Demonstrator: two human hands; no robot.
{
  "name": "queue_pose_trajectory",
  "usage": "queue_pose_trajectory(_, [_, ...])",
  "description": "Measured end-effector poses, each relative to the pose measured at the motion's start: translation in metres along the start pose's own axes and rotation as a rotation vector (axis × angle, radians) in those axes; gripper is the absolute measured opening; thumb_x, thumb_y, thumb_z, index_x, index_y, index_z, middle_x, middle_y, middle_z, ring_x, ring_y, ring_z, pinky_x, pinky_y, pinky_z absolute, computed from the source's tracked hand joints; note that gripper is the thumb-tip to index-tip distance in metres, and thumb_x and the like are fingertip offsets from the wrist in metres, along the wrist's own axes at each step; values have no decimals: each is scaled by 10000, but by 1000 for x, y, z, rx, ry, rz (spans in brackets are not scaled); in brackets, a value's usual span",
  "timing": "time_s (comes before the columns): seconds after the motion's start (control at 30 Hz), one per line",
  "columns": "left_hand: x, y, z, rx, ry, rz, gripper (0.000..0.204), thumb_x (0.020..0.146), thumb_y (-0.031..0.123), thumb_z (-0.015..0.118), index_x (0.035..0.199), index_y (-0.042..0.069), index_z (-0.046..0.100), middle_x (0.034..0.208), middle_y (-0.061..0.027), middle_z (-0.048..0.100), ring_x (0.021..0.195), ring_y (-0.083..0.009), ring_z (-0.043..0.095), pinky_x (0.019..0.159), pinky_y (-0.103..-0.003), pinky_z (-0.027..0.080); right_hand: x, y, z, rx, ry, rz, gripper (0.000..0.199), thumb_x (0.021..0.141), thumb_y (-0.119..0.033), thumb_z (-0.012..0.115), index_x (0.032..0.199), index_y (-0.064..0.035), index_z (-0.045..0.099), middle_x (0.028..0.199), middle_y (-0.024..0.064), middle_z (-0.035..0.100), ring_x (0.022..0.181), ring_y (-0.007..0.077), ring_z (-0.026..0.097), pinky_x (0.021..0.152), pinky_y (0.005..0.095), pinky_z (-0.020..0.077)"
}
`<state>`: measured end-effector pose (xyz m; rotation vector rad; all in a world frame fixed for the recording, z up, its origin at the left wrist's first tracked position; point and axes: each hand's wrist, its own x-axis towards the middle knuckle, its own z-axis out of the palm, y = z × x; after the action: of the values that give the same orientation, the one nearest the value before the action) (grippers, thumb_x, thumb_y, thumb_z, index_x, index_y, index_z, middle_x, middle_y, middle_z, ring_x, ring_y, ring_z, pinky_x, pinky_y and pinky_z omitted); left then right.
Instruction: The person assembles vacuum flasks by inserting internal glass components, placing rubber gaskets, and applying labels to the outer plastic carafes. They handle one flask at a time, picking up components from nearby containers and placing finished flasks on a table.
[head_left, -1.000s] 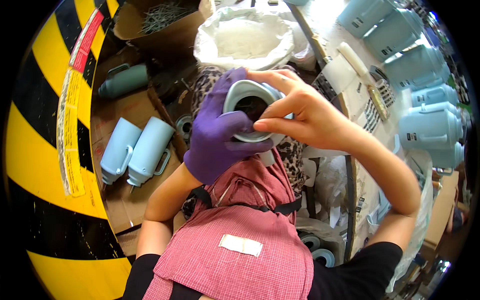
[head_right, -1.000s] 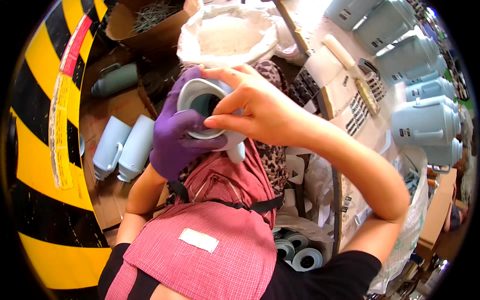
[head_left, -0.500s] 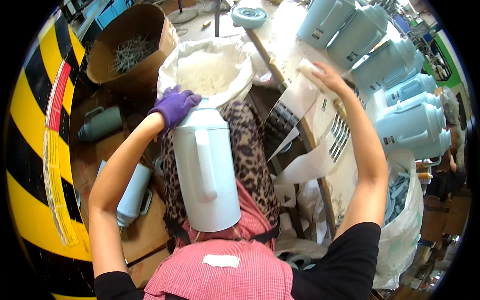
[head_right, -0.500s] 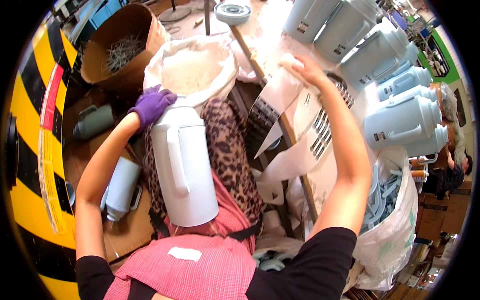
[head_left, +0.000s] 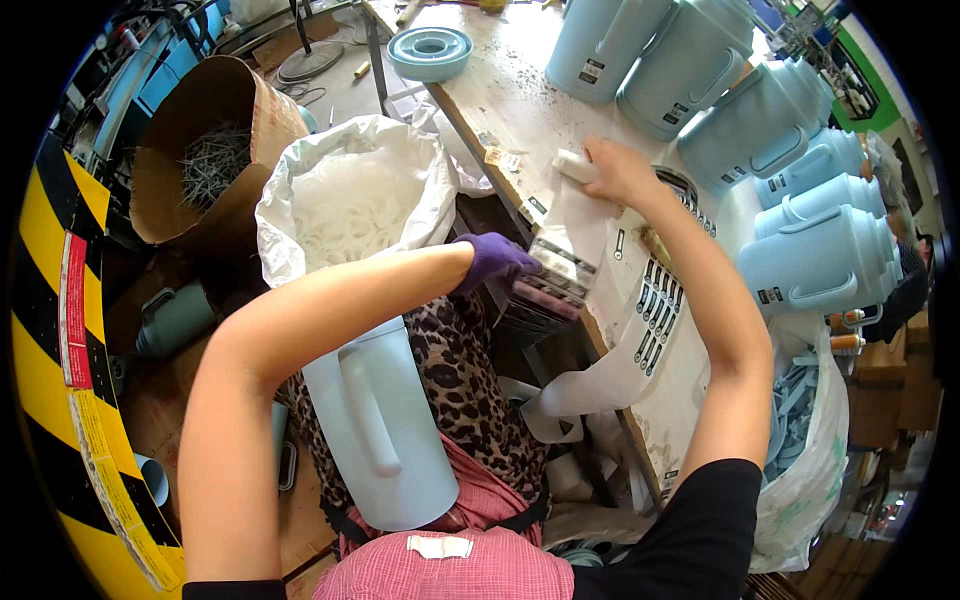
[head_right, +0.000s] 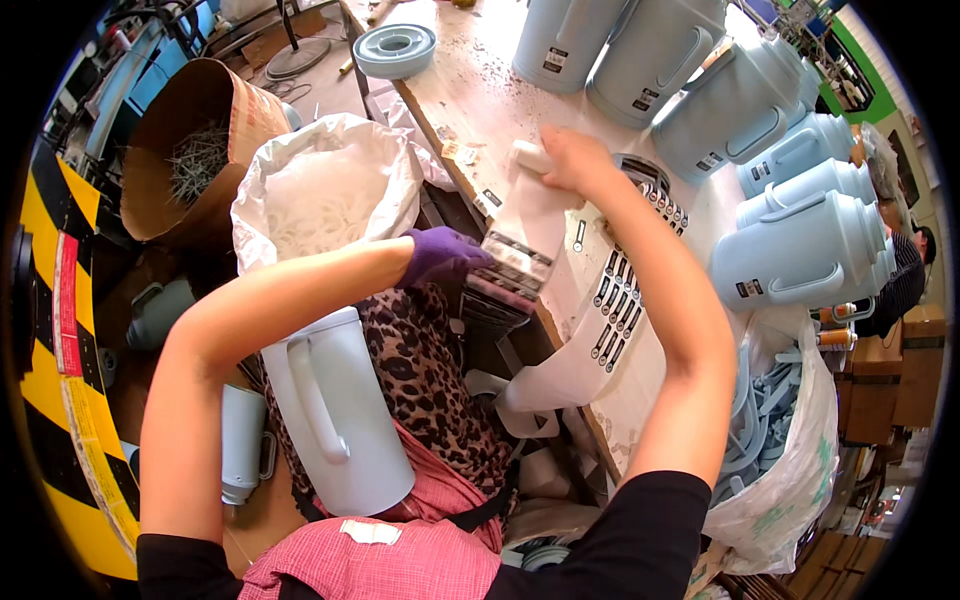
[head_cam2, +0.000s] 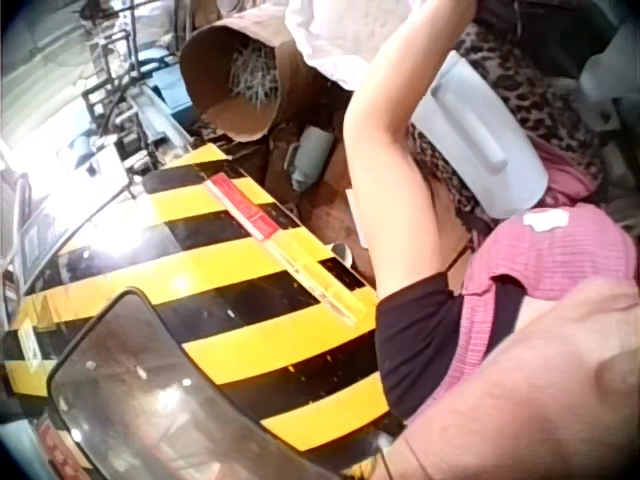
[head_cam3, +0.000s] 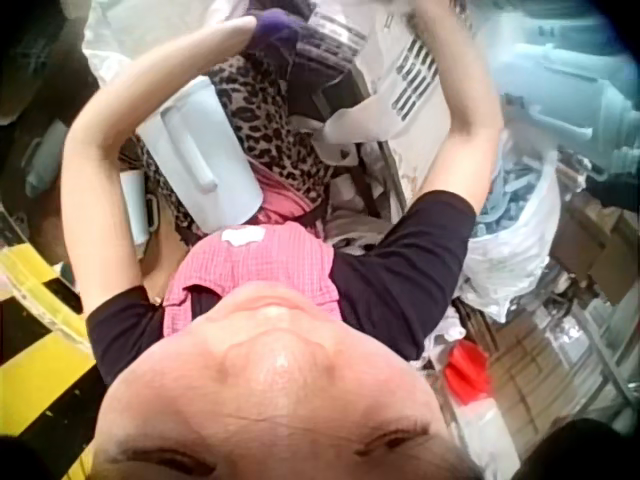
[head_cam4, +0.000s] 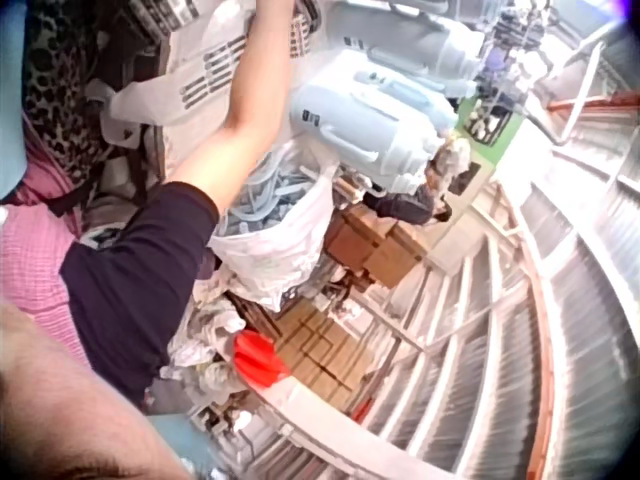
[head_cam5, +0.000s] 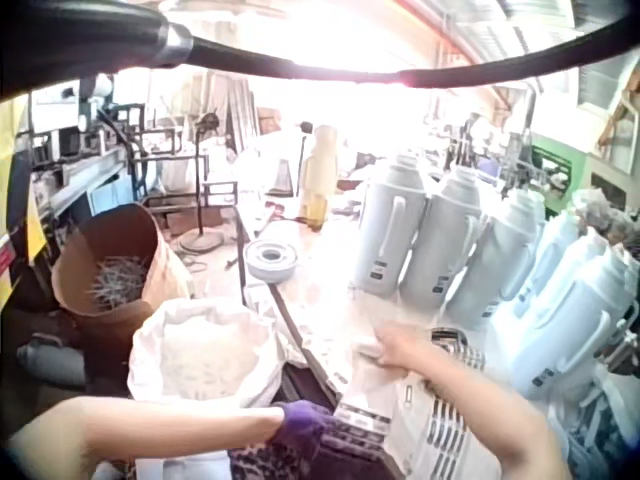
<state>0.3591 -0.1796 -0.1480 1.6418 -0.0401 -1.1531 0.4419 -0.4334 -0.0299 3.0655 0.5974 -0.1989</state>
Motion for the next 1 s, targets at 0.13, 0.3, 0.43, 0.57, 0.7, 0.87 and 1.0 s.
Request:
queue_pose_trajectory(0.13, [-10,-30,6,138,-426,41,345,999,322,600,1251,97,668,1289,-78,627,1120,-171,587,935,-321,481,-31,-11,13,280,78,-128,447,815,-299,790,1119,-76,549,1092,184,635,1025,349,636,879,433,509])
queue_pose_trajectory(0.3, [-12,-37,25,403,-474,1089,425,1023,363,590,1332,74,622,1367,-88,637,1258,-218,574,1088,-350,438,1,0,14,289,95,87,402,856,-274,756,1161,-102,557,1179,171,649,1110,369,630,921,448,504])
queue_pose_trajectory(0.43, [-25,-7,39,-66,-195,-86,678,919,445,707,1507,180,497,1603,-130,411,1441,-275,415,1035,-368,455,37,25,17,254,194,101,351,857,-202,748,1134,-98,559,1168,147,640,1058,369,638,904,445,508])
queue_pose_trajectory(0.57, [-72,35,37,-250,-351,65,689,961,441,672,1514,115,420,1495,-98,515,1245,-251,592,999,-471,530,53,45,28,220,268,6,327,861,-185,743,1111,-85,557,1141,153,637,1032,360,638,899,431,510])
queue_pose_trajectory(0.7, [-123,73,10,-300,-434,177,622,1047,485,506,1512,87,394,1442,-131,577,1283,-249,587,1049,-418,517,45,46,25,382,197,85,339,888,-216,730,1166,-94,578,1128,143,633,1084,328,617,949,414,486])
queue_pose_trajectory(0.87, [-196,37,-44,654,293,417,767,927,483,693,1488,9,471,1388,-220,610,1284,-308,588,1079,-382,450,-35,12,24,515,491,-42,462,920,-337,709,1319,-135,589,1231,142,621,1178,319,574,1027,415,451])
queue_pose_trajectory(1.0, [-228,-41,-105,445,621,463,594,971,371,672,1413,-7,554,1351,-231,630,1281,-293,593,1102,-376,438,-94,-11,47,8,422,179,654,902,-459,717,1461,-189,512,1332,131,586,1261,331,515,1056,477,421])
